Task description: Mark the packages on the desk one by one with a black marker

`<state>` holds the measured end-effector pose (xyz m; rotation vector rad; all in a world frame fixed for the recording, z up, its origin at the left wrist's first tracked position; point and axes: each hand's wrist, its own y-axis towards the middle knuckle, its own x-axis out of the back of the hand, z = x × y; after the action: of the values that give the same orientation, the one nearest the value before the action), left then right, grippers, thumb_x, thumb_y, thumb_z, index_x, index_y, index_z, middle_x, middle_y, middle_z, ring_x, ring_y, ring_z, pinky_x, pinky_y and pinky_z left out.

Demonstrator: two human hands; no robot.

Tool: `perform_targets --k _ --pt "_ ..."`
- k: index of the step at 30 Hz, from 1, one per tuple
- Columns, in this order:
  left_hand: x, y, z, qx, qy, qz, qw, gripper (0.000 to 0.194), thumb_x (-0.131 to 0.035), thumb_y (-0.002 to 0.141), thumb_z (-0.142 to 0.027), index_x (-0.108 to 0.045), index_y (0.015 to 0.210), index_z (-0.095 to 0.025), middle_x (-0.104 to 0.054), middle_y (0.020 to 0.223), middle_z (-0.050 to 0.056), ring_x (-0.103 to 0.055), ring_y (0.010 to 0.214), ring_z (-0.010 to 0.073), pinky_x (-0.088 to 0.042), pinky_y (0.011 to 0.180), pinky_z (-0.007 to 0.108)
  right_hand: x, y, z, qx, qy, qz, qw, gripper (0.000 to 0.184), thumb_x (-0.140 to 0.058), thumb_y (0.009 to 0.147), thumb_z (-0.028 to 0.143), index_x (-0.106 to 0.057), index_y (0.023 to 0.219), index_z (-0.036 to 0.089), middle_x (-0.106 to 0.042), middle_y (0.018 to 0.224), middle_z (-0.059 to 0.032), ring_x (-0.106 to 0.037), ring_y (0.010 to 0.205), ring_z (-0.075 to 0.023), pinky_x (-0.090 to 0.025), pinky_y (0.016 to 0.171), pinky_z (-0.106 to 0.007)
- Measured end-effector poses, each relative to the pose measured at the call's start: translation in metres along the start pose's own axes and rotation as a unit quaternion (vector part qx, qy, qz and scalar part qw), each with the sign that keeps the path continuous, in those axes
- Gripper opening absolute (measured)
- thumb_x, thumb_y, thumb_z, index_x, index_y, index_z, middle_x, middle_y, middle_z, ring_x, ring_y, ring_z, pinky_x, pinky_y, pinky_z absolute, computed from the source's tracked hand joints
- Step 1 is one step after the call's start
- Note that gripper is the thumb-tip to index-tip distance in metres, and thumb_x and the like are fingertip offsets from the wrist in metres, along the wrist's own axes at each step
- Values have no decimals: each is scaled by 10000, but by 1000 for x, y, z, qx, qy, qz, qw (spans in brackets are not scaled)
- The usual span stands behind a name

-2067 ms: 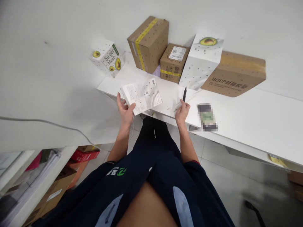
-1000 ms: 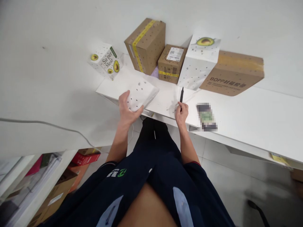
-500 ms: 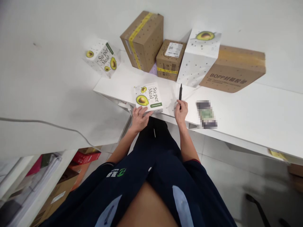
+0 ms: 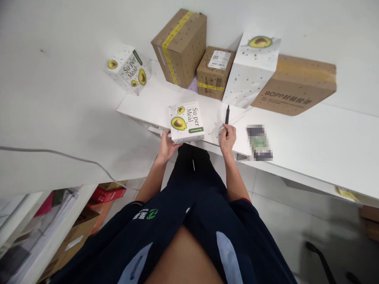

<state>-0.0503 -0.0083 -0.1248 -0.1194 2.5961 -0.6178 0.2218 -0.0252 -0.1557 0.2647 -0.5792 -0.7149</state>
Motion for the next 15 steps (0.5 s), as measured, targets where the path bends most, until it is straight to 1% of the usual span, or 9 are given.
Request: perform_targets --k 2,3,6,9,11,13,15 --pt "-5 0 -4 5 -4 17 1000 432 -622 904 -548 -569 1234 -274 -725 1159 70 -716 1037 273 -612 849 412 0 0 1 2 11 -3 1000 313 -458 926 310 -708 1070 191 -669 1043 -94 -659 994 -204 -525 941 -402" --pt "-7 -1 -5 4 -5 15 1000 439 -674 879 -490 -552 1245 -282 -721 1179 65 -712 1053 280 -608 871 441 1 0 2 2 19 -2 1000 315 -462 927 321 -708 1071 187 -679 1051 -98 -663 1008 -207 -523 950 -406" --pt "-13 -3 -7 7 -12 -5 1000 534 -750 806 -339 -496 1272 -286 -726 1151 57 -704 1076 286 -595 907 485 3 0 3 -8 50 13 999 346 -454 943 360 -706 1091 176 -701 1092 -114 -669 1054 -221 -519 983 -424" --pt "-17 -5 -7 3 -24 -12 1000 543 -758 769 -283 -499 1246 -273 -733 1094 47 -708 1043 267 -602 896 459 4 0 1 -22 93 38 995 376 -425 948 368 -707 1118 188 -712 1130 -109 -666 1094 -229 -513 1011 -437" --pt "-19 -7 -8 -3 -36 -16 999 535 -769 747 -267 -510 1215 -261 -731 1055 40 -713 997 247 -608 871 434 5 0 -2 -34 124 47 991 379 -417 923 344 -715 1108 202 -722 1123 -93 -665 1097 -232 -511 1021 -440" --pt "-20 -9 -9 -6 -46 -18 999 526 -777 733 -248 -516 1190 -253 -727 1022 32 -714 941 222 -612 841 404 5 0 -5 -39 142 54 988 379 -414 888 314 -723 1082 212 -730 1103 -78 -668 1075 -230 -518 1009 -434" --pt "-21 -11 -10 -7 -52 -15 998 511 -772 733 -235 -520 1178 -251 -725 1005 28 -710 895 200 -616 815 380 5 0 -8 -31 134 63 988 380 -420 853 286 -725 1068 218 -731 1075 -67 -672 1028 -223 -529 977 -424"
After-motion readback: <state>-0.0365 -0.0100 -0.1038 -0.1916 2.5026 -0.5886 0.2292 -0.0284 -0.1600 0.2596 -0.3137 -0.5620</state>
